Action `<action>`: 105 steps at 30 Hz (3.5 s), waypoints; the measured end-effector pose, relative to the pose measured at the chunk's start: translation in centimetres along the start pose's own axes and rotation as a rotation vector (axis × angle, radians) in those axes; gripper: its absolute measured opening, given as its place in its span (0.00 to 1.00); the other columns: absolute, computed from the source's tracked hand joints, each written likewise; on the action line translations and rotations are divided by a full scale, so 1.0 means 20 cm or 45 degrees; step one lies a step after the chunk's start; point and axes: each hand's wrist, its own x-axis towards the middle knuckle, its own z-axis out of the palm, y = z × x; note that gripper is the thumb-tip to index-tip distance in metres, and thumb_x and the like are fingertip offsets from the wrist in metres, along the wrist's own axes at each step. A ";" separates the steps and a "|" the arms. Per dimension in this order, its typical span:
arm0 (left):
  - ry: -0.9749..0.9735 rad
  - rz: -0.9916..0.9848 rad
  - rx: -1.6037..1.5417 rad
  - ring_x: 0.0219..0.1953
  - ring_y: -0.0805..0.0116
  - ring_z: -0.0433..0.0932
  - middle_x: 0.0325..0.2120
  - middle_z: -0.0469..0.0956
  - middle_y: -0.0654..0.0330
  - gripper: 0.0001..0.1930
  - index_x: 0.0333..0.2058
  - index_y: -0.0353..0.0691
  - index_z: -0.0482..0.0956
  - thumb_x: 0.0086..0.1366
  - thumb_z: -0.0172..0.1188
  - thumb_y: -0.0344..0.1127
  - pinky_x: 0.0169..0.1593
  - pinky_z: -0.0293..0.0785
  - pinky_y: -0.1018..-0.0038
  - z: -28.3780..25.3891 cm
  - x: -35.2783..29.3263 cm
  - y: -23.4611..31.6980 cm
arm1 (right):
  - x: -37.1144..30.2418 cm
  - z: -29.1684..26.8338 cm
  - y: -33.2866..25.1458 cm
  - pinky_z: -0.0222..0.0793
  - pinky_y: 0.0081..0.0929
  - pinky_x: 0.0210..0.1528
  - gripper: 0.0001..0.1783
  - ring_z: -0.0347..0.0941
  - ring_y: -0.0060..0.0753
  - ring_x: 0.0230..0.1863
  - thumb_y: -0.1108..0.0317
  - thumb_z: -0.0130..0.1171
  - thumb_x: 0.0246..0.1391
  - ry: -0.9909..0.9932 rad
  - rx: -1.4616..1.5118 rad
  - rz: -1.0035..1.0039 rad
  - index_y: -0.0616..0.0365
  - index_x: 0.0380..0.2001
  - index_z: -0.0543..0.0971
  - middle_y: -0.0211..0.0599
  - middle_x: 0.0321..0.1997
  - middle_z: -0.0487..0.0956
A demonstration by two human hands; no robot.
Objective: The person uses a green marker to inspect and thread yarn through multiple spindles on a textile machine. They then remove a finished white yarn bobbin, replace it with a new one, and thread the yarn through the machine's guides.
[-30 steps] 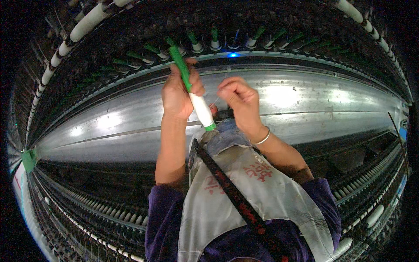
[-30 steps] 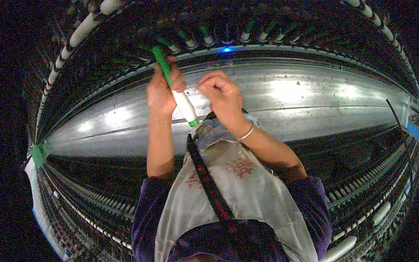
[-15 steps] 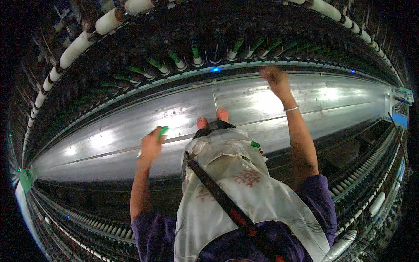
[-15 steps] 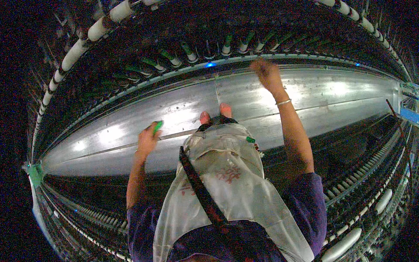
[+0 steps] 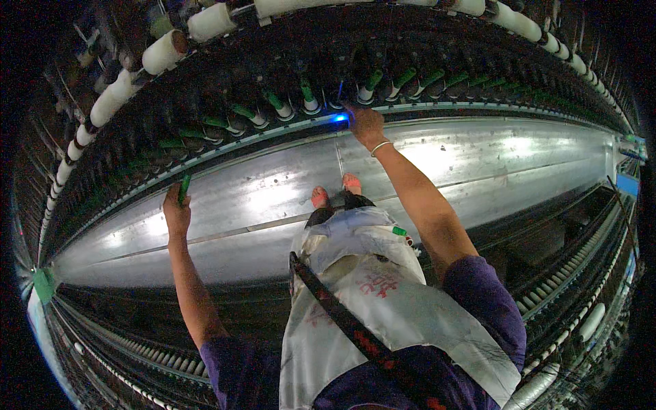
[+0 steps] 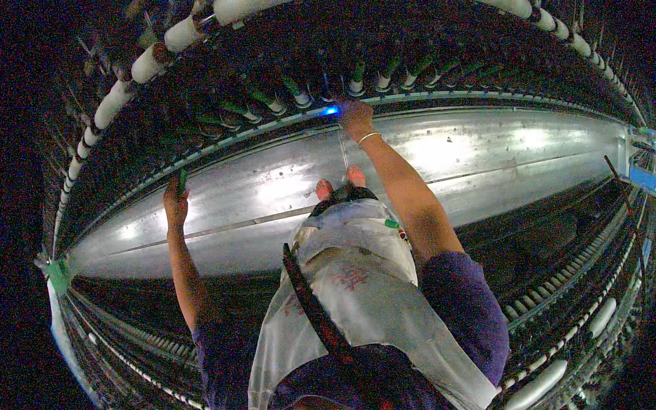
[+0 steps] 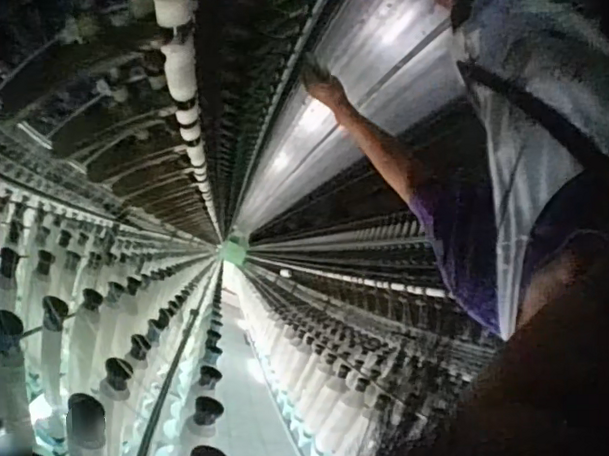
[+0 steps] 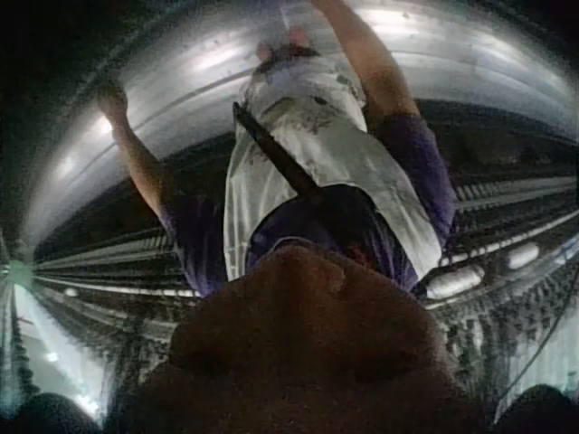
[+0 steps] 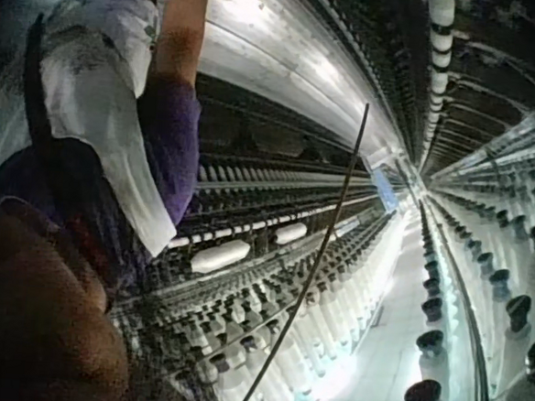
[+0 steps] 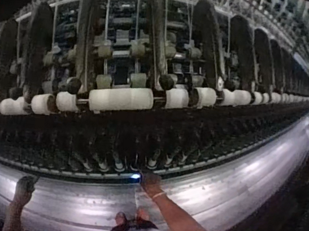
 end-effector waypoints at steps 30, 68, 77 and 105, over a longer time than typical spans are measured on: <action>0.053 0.469 -1.182 0.45 0.44 0.73 0.45 0.71 0.42 0.24 0.54 0.32 0.63 0.59 0.57 0.27 0.48 0.71 0.58 0.72 0.64 1.97 | -0.19 -1.22 -0.02 0.56 0.14 0.18 0.06 0.65 0.14 0.18 0.68 0.61 0.53 -0.067 1.639 0.265 0.59 0.28 0.82 0.29 0.21 0.78; 0.089 1.221 0.091 0.47 0.56 0.73 0.48 0.73 0.57 0.18 0.37 0.40 0.79 0.42 0.64 0.26 0.42 0.78 0.60 0.14 0.28 2.10 | 0.13 -1.79 -0.15 0.67 0.34 0.27 0.06 0.73 0.37 0.23 0.60 0.61 0.47 1.157 -0.576 -0.648 0.47 0.22 0.81 0.34 0.19 0.75; 0.198 0.543 -0.148 0.46 0.56 0.75 0.48 0.74 0.55 0.15 0.33 0.41 0.81 0.42 0.68 0.31 0.40 0.79 0.63 0.12 0.46 2.04 | 0.48 -1.73 -0.58 0.57 0.33 0.34 0.05 0.66 0.35 0.25 0.73 0.63 0.37 0.929 -0.963 -0.875 0.52 0.14 0.78 0.33 0.15 0.68; 0.387 0.424 0.070 0.38 0.47 0.77 0.34 0.78 0.46 0.22 0.48 0.31 0.67 0.56 0.62 0.31 0.42 0.73 0.54 -0.40 0.82 2.41 | -0.75 -1.14 -0.48 0.65 0.36 0.36 0.06 0.66 0.44 0.32 0.71 0.56 0.48 -0.055 1.032 -0.895 0.60 0.23 0.71 0.38 0.25 0.69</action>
